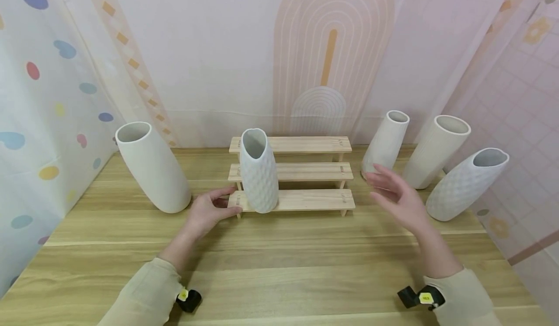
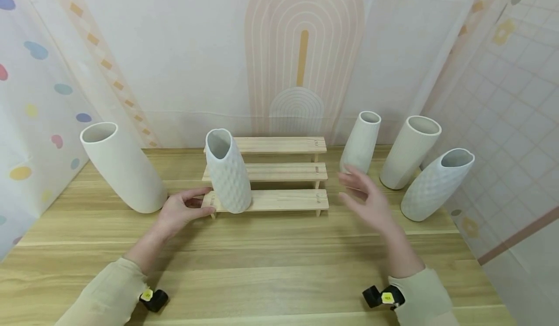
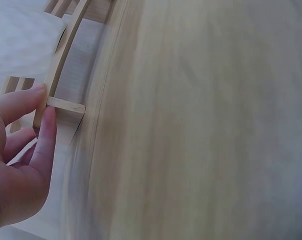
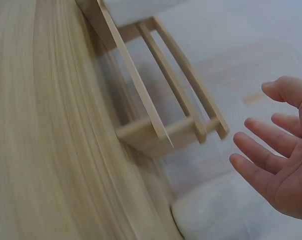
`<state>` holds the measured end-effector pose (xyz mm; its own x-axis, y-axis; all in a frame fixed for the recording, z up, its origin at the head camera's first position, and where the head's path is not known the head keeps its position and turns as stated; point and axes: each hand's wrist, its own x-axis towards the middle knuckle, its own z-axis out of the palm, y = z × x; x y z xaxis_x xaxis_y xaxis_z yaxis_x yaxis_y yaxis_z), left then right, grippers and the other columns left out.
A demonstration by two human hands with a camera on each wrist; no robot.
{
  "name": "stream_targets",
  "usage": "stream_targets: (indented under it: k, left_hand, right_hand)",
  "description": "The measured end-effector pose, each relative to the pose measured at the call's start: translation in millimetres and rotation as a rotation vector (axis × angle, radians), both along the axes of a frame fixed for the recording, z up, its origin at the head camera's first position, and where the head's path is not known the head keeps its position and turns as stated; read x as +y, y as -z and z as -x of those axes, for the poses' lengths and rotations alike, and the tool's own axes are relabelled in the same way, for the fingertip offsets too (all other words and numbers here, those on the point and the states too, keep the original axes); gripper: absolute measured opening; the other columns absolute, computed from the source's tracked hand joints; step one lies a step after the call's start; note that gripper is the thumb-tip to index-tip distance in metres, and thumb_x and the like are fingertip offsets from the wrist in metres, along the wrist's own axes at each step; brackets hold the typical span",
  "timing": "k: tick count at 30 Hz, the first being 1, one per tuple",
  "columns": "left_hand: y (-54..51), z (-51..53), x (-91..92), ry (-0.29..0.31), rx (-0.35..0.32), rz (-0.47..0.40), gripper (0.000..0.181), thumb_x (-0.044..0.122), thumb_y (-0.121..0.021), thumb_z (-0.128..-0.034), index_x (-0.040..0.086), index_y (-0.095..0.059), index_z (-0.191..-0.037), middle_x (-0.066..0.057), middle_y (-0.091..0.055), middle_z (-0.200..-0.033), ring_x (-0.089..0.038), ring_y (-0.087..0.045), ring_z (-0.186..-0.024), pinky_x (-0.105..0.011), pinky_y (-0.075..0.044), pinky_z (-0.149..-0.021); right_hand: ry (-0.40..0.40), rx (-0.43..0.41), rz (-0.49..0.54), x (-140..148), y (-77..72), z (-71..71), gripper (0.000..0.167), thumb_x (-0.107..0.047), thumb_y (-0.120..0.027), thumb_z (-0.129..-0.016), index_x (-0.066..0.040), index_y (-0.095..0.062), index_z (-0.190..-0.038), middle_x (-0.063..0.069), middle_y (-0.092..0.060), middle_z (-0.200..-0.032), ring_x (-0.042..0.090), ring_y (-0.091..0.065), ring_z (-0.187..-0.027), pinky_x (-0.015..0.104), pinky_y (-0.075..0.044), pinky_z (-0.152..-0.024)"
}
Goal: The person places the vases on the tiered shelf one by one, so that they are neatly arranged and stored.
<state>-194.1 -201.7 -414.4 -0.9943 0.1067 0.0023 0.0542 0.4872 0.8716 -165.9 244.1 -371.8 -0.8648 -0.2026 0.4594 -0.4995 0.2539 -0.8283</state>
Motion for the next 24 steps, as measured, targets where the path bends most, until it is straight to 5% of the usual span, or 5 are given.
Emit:
stream_targets:
  k: [4,11,17,24]
  left_hand:
    - [-0.6,-1.4,-0.2,0.011,0.034,-0.021,0.061,0.019,-0.084,-0.0814,-0.001,-0.060,-0.134,-0.018,-0.057,-0.136,-0.032,-0.060,-0.111,-0.027,-0.051,-0.086]
    - [-2.9,-3.1,1.5,0.042,0.060,-0.040,0.060,0.012,-0.084,-0.0808,-0.005,-0.059,-0.133,-0.020,-0.050,-0.143,-0.037,-0.060,-0.115,-0.027,-0.054,-0.088]
    - [-3.4,-3.5,1.4,0.047,0.078,0.004,0.058,0.013,-0.083,-0.0816,-0.004,-0.060,-0.133,-0.020,-0.050,-0.142,-0.035,-0.059,-0.116,-0.037,-0.054,-0.093]
    - [-0.4,-1.7,1.1,0.057,0.090,0.001,0.058,0.012,-0.083,-0.0813,-0.004,-0.061,-0.132,-0.020,-0.052,-0.140,-0.034,-0.059,-0.116,-0.036,-0.054,-0.093]
  right_hand:
    - [0.050,-0.006,0.019,20.8,-0.4,-9.6,0.059,0.015,-0.060,-0.090,-0.004,-0.048,-0.145,-0.013,-0.065,-0.123,0.001,-0.062,-0.108,0.014,-0.048,-0.091]
    - [0.061,-0.008,0.148,51.8,0.8,-22.8,0.063,0.022,-0.054,-0.089,-0.010,-0.051,-0.143,-0.011,-0.067,-0.122,0.001,-0.062,-0.108,0.011,-0.047,-0.089]
    - [0.132,-0.014,0.126,71.3,1.2,-31.0,0.062,0.020,-0.055,-0.090,-0.012,-0.051,-0.143,-0.015,-0.066,-0.122,-0.003,-0.060,-0.109,0.008,-0.046,-0.087]
    - [0.193,-0.034,0.148,91.5,-1.9,-41.8,0.058,0.018,-0.056,-0.091,-0.013,-0.056,-0.140,-0.016,-0.068,-0.118,-0.004,-0.061,-0.107,0.006,-0.045,-0.084]
